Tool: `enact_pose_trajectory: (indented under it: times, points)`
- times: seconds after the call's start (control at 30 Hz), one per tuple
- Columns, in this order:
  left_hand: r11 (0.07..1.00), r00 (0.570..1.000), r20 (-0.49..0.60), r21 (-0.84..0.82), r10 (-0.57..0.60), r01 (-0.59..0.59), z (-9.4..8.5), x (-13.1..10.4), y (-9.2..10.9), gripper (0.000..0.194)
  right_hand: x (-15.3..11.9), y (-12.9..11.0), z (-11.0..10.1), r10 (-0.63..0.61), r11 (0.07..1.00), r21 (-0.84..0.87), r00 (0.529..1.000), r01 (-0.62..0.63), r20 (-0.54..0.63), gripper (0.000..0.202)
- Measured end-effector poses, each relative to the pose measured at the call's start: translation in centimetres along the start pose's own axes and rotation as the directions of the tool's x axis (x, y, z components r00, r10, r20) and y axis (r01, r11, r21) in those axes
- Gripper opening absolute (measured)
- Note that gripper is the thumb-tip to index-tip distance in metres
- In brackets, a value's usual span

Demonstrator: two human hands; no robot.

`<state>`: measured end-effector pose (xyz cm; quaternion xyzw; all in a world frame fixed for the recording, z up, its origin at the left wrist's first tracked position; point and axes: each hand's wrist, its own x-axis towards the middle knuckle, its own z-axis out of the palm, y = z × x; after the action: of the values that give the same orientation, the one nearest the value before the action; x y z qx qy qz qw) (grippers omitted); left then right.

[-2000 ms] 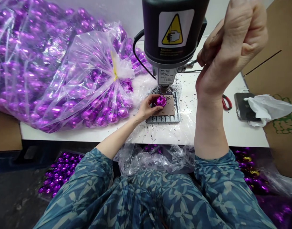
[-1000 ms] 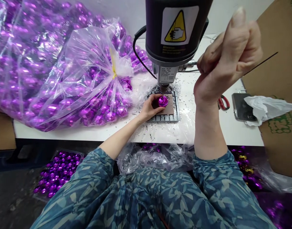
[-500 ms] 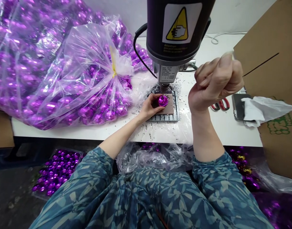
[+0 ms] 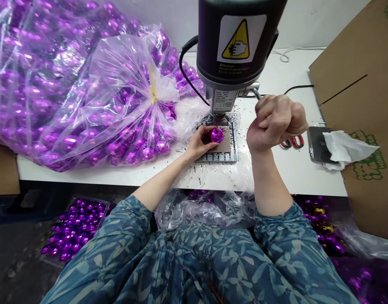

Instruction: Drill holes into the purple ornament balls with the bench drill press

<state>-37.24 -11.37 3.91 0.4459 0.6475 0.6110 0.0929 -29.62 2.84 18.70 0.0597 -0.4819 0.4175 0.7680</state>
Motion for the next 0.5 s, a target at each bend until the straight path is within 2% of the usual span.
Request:
enact_pose_trajectory:
  times: [0.1,0.17,0.3,0.4,0.5]
  points:
    - [1.0,1.0,0.007,-0.001,0.0,0.0,0.0,0.0,0.1,0.068,-0.5,-0.5,-0.6,0.014,1.0,0.001,0.999,-0.014,0.037,0.065]
    - [1.0,1.0,0.017,-0.005,-0.015,0.015,0.0,0.0,0.2,0.067,-0.1,-1.3,-0.2,0.03,1.0,0.003,0.999,-0.031,0.043,0.065]
    - [1.0,1.0,-0.004,0.015,-0.02,0.02,0.1,0.1,0.7,0.065,3.0,-2.7,2.4,0.142,0.99,-0.029,0.988,-0.141,0.06,0.062]
    - [0.989,0.998,-0.068,0.148,-0.01,0.02,-0.2,-0.4,2.3,0.057,5.8,-2.7,4.6,0.254,0.964,0.05,0.961,-0.261,0.108,0.058]
    - [0.961,0.988,-0.128,0.273,0.09,-0.052,-1.1,-2.7,5.4,0.049,7.3,-2.4,5.6,0.35,0.93,0.081,0.931,-0.359,0.107,0.042]
